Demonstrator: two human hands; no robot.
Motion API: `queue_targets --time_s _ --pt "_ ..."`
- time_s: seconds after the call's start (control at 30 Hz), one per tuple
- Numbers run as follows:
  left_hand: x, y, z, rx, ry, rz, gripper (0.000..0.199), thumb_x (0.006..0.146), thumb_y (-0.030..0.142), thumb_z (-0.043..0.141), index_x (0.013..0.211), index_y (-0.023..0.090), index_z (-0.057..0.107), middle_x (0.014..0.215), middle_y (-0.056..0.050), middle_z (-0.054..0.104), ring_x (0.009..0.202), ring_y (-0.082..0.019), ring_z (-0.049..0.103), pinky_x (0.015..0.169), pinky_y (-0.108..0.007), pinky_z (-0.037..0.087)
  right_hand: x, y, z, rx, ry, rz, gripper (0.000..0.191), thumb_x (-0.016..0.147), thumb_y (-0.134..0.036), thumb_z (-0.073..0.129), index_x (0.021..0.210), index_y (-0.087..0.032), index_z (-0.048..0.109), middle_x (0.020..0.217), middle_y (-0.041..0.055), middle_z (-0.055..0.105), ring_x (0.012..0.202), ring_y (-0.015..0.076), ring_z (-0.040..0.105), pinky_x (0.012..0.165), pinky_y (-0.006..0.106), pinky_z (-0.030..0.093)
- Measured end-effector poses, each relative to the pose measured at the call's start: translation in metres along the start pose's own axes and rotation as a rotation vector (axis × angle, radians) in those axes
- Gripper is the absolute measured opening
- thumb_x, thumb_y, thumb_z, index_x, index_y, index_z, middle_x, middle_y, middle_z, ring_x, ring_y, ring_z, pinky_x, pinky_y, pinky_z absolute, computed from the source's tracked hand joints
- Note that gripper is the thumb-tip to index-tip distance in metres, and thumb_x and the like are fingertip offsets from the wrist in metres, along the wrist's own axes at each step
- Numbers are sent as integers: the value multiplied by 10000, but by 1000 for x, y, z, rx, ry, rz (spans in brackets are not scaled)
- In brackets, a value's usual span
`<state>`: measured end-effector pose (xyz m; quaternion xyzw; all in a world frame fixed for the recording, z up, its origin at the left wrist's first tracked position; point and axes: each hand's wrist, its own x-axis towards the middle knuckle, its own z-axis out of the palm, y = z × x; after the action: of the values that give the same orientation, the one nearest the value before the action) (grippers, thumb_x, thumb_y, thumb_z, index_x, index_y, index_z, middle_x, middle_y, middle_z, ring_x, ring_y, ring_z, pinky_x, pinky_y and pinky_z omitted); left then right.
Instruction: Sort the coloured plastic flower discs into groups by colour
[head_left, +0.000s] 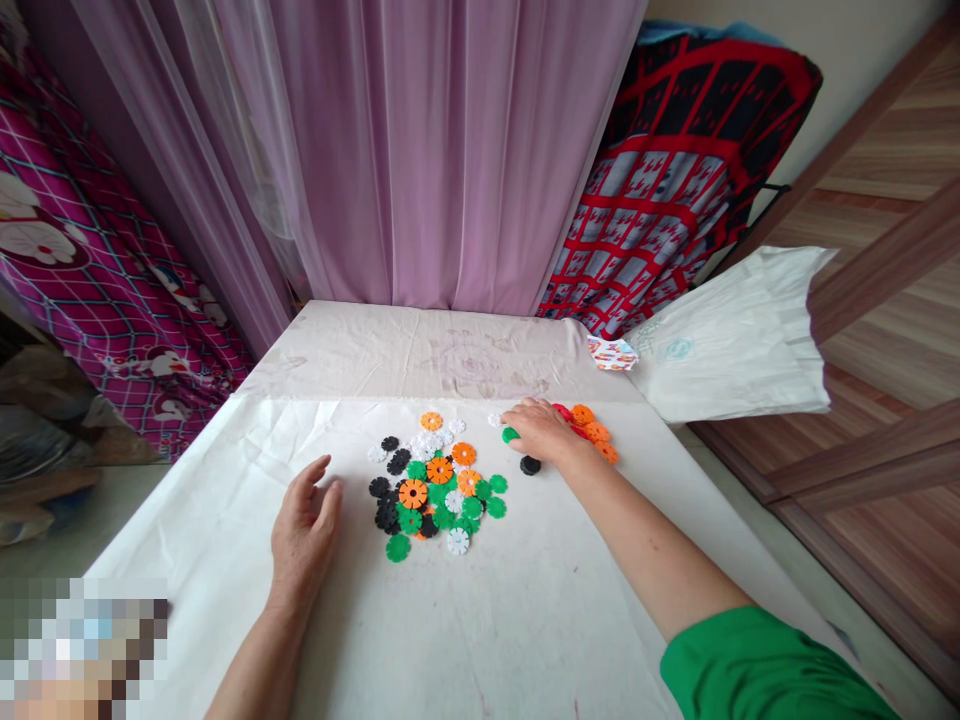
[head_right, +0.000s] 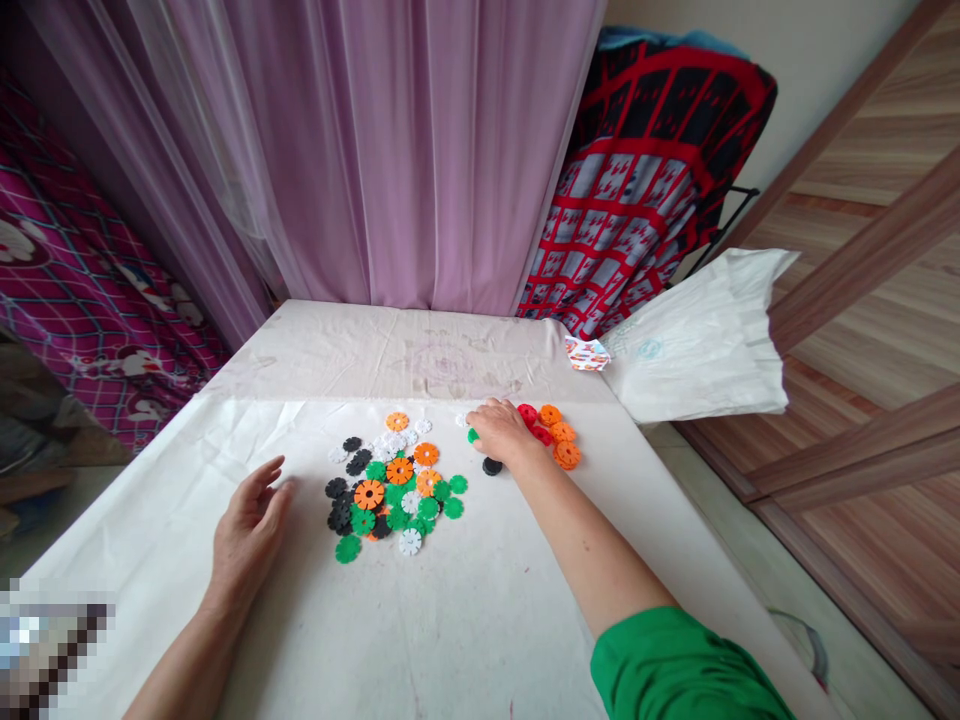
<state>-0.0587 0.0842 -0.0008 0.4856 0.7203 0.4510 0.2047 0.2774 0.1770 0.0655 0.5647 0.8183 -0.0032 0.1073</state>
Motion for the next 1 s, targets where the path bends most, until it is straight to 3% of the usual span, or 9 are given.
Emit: queue_targets --time_s 0.13,0.27,0.53,0.67,0.83,1.0 --pt "0 2 0 -6 -7 -26 526 767 524 528 1203 243 613 1167 -78 654 949 -220 615 840 -365 506 -17 -10 -4 103 47 -84 218 806 -217 627 1011 -246 695 1087 48 699 1097 224 531 891 330 334" --pt "0 2 0 -6 -13 -32 540 763 525 531 1217 245 611 1160 -77 654 930 -218 616 852 -375 503 -37 -29 0 157 -13 -191 140 784 -230 652 913 -246 704 940 35 711 1020 206 554 854 317 330" --pt "0 3 0 1 -5 -26 553 752 540 526 1208 239 616 1135 -73 658 904 -208 606 836 -368 500 -42 -45 11 112 -70 -162 185 762 -215 642 943 -206 676 984 62 688 994 211 558 850 312 332" --pt "0 3 0 2 3 -3 531 756 535 527 1190 244 620 1115 -63 662 880 -195 601 814 -351 503 -39 -37 3 151 -65 -124 225 745 -225 659 970 -210 670 1021 56 687 1010 212 559 844 301 345" --pt "0 2 0 8 -8 -18 544 754 542 528 1204 251 613 1130 -63 658 879 -196 601 823 -357 503 -25 -6 -12 121 47 48 232 772 -236 634 1001 -221 673 1063 58 689 1057 227 552 863 306 360" --pt "0 2 0 2 -6 -19 544 753 552 525 1202 257 614 1134 -64 659 892 -199 605 817 -356 505 -9 10 -10 94 28 90 237 771 -223 619 1000 -234 679 1067 46 697 1059 216 564 874 301 371"
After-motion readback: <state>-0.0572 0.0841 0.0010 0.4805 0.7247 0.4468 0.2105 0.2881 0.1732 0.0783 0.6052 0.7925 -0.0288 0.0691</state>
